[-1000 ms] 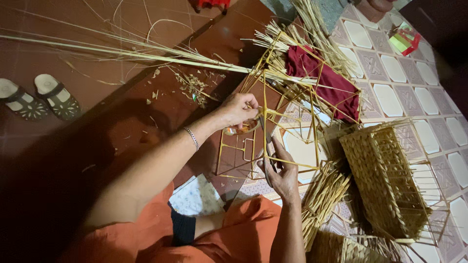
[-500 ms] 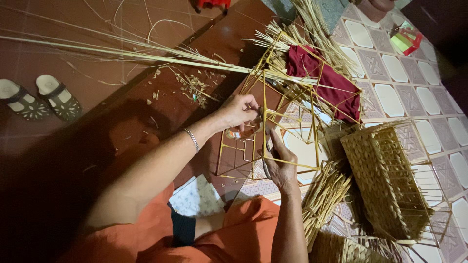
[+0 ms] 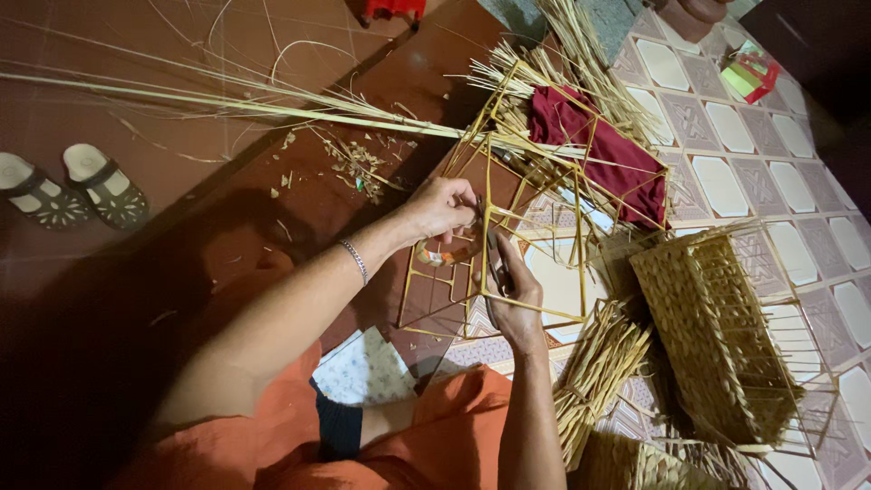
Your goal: The person sits on the floor and weaves thin bamboo strips into a rectangular basket frame. They use scissors to trim excess material and tape to secure joints, gradually building up the basket's structure.
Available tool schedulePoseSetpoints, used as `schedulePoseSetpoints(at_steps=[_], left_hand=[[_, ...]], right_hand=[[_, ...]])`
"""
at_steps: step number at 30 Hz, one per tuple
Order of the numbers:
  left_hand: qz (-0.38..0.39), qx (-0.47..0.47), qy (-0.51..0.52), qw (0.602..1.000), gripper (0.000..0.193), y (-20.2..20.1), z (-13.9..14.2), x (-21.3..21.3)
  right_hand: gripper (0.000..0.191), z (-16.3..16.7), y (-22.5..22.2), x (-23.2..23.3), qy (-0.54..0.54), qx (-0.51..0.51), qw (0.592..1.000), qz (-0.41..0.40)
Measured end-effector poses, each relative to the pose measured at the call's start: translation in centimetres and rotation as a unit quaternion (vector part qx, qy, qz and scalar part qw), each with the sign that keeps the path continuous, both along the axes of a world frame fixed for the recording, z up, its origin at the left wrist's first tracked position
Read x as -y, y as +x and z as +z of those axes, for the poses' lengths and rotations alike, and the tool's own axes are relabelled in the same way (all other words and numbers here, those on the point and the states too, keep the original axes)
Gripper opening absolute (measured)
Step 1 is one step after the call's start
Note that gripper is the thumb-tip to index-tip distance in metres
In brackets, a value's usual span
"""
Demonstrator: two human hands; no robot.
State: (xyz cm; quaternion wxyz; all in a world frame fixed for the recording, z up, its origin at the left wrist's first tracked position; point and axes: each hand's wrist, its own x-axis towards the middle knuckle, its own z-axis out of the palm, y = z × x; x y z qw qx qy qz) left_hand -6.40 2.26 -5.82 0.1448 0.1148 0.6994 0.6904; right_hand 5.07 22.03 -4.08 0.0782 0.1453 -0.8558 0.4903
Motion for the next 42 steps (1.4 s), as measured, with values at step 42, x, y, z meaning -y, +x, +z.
schedulePoseSetpoints(at_steps=[42], left_hand=[[-0.206,0.183,0.189,0.942,0.01,0.4,2.9,2.8]], right_hand=[[0.058,-19.4,13.9,9.0,0.275,0.043,0.959,0.053]])
